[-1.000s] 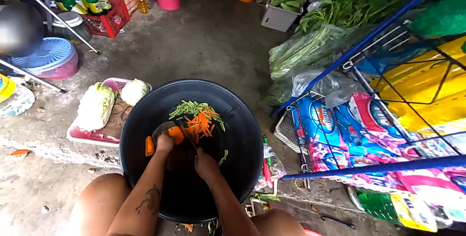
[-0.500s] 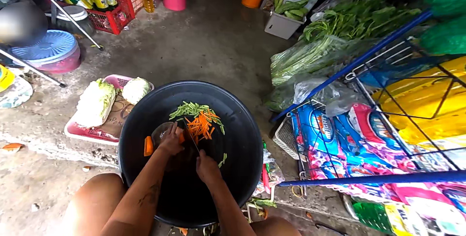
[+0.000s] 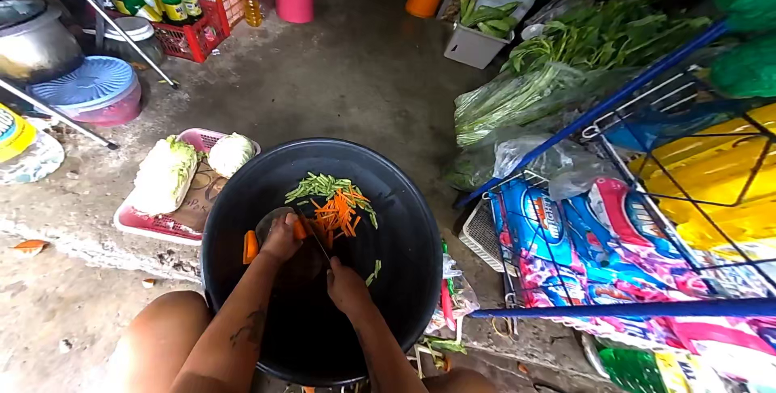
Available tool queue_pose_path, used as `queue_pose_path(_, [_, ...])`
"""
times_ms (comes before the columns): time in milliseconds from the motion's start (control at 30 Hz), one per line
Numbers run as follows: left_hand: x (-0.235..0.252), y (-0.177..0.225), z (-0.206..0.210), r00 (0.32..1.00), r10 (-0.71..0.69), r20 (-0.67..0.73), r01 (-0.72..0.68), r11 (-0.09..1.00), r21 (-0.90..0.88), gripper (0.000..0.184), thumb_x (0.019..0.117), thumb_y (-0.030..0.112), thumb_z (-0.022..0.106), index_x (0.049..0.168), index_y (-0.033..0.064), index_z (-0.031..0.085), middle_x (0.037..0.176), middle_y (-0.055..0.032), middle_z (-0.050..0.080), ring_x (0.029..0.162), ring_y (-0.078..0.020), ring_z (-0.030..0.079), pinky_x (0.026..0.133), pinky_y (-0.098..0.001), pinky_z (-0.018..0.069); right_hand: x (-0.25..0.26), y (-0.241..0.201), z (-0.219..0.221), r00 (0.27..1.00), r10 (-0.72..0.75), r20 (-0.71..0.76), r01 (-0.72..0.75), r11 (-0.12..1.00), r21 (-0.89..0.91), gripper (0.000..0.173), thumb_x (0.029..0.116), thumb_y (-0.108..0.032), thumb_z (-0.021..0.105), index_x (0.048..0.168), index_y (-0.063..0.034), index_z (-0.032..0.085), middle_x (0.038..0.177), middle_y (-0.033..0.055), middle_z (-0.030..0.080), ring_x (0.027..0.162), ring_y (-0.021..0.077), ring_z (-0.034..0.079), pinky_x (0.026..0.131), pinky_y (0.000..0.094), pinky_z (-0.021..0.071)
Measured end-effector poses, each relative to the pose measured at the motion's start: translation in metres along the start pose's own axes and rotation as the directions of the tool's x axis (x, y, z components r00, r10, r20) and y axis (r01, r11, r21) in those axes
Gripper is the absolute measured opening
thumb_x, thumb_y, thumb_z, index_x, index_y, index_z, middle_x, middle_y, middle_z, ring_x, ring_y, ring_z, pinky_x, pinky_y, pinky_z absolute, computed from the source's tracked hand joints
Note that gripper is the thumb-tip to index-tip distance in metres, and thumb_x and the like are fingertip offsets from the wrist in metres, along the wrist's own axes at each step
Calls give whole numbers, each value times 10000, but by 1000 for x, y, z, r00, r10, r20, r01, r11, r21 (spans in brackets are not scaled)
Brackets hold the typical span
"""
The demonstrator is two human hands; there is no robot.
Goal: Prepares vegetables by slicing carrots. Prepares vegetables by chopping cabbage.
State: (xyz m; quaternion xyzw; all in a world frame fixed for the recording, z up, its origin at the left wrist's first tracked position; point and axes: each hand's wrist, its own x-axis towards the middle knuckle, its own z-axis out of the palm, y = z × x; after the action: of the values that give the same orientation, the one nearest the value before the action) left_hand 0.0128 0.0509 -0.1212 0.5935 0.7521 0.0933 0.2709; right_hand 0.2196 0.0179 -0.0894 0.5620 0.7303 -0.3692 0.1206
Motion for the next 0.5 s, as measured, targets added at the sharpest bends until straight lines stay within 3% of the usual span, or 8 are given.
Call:
queue_pose_path(167, [-6,-2,-1,1000,16,11,-15,998,-54,719,887,243,805,1471,25,446,1540,-246,441,1467,-413,387,1204,-512,351,-5,3,1,1000,-1,14,1,1000,13,422,1137,-346,324,1456,-107,462,1203,191,694,1159,351,683,971,537,546])
queue_pose_path(267, [-5,-9,-1,998,-8,-62,-2,986,-170,559,912,282,777,1369,26,582,1612,-223,363,1478,-384,385,1215,-477,343,-4,-1,4,1000,24,-3,-24,1000,5,441,1140,-367,300,1469,-119,455,1206,189,696,1155,350,687,969,539,548])
queue_pose_path(367, [-4,-15,3,992,-14,-125,-6,986,-164,297,995,154,618,1260,48,702,1476,-215,522,1387,-358,492,1182,-463,387,-3,-4,7,999,47,11,-47,999,-24,436,1137,-341,309,1488,-120,443,1219,188,694,1165,349,685,971,537,549])
queue_pose_path(500, [-3,-12,4,994,-4,-111,-12,989,-146,275,1021,107,565,1244,77,721,1418,-179,593,1345,-314,554,1153,-453,433,0,-10,12,997,71,33,-69,995,-67,419,1128,-288,341,1505,-122,417,1225,195,692,1162,360,686,969,540,553])
